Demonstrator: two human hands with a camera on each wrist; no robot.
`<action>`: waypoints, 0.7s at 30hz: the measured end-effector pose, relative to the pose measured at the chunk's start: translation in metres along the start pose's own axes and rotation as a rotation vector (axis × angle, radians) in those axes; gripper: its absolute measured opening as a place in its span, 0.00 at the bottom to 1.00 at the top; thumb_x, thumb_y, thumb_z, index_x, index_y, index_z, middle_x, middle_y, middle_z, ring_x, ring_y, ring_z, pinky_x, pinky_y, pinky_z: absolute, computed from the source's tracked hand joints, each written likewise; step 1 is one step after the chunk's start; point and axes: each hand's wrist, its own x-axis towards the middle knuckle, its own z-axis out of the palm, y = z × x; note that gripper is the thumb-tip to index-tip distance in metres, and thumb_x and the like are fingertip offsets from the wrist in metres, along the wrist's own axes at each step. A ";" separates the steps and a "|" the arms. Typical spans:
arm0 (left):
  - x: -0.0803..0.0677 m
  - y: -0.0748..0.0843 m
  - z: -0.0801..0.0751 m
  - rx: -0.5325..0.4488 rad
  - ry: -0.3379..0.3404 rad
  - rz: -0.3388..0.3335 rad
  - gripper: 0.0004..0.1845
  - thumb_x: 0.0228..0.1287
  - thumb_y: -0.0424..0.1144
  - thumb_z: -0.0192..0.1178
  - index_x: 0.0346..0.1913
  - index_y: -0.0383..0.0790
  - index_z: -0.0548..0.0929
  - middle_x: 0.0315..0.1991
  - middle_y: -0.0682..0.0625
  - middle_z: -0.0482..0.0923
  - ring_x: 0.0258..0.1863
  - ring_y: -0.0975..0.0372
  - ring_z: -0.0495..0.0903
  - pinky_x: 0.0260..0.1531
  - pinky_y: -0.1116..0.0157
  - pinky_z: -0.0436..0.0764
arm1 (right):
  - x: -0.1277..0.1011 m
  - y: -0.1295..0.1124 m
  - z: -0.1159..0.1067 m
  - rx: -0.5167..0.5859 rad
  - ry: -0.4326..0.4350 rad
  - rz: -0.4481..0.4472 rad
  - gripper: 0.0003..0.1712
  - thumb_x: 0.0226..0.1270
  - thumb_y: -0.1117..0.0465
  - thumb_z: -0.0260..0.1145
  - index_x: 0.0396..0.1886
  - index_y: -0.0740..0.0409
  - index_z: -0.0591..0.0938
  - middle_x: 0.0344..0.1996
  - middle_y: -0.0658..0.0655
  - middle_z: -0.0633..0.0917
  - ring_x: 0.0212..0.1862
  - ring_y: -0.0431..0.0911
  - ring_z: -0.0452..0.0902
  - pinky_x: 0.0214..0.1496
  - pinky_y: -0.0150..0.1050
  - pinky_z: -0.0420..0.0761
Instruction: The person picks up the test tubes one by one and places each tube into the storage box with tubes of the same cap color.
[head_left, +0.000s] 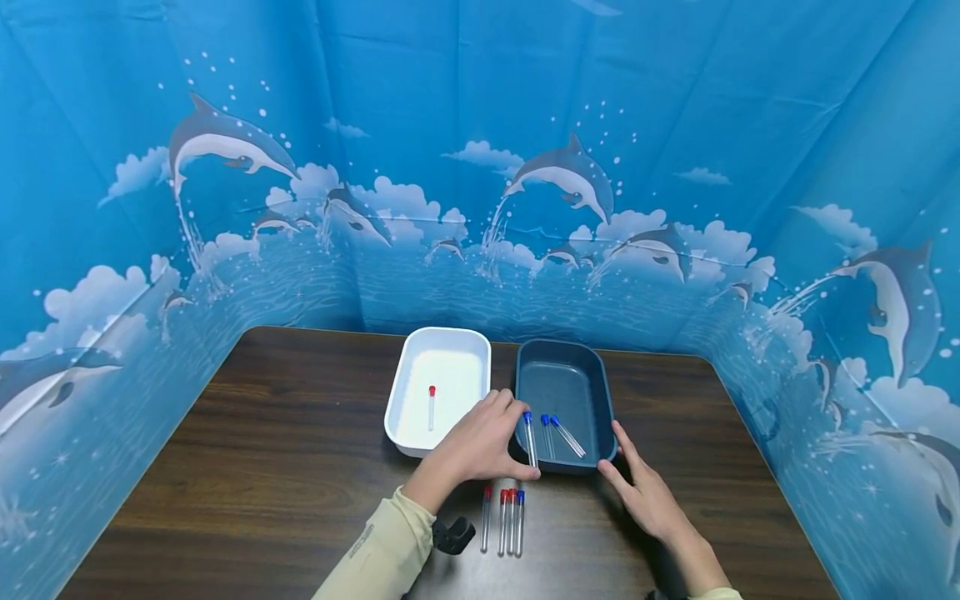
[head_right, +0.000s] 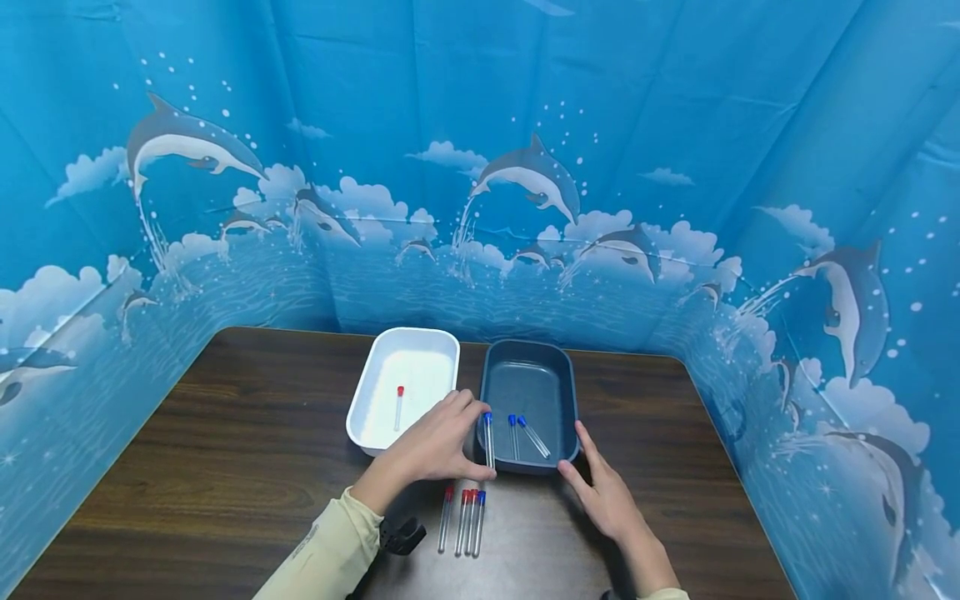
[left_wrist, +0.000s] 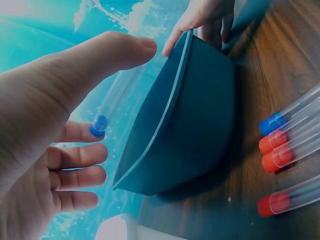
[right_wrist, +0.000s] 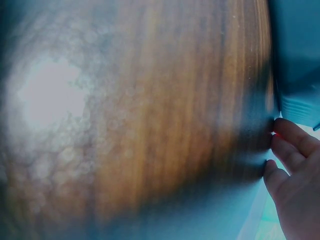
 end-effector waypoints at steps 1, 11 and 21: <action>0.002 0.000 0.000 0.005 0.006 0.002 0.49 0.43 0.75 0.65 0.62 0.42 0.75 0.48 0.52 0.71 0.44 0.62 0.66 0.46 0.65 0.73 | 0.000 0.000 0.000 0.001 0.000 0.000 0.40 0.75 0.39 0.51 0.79 0.30 0.43 0.67 0.71 0.68 0.66 0.68 0.64 0.58 0.70 0.63; 0.022 -0.001 0.008 0.030 -0.001 0.011 0.49 0.44 0.75 0.64 0.62 0.41 0.76 0.49 0.50 0.72 0.44 0.61 0.67 0.46 0.64 0.74 | -0.001 0.000 0.001 0.008 0.008 -0.009 0.40 0.75 0.39 0.52 0.79 0.29 0.43 0.67 0.71 0.68 0.66 0.67 0.65 0.58 0.70 0.63; 0.039 -0.004 0.019 0.021 -0.024 -0.021 0.50 0.44 0.76 0.63 0.63 0.42 0.76 0.49 0.50 0.73 0.45 0.60 0.69 0.48 0.63 0.75 | -0.001 -0.001 0.000 0.019 -0.003 0.004 0.40 0.75 0.39 0.51 0.79 0.28 0.43 0.68 0.71 0.66 0.67 0.68 0.64 0.58 0.71 0.62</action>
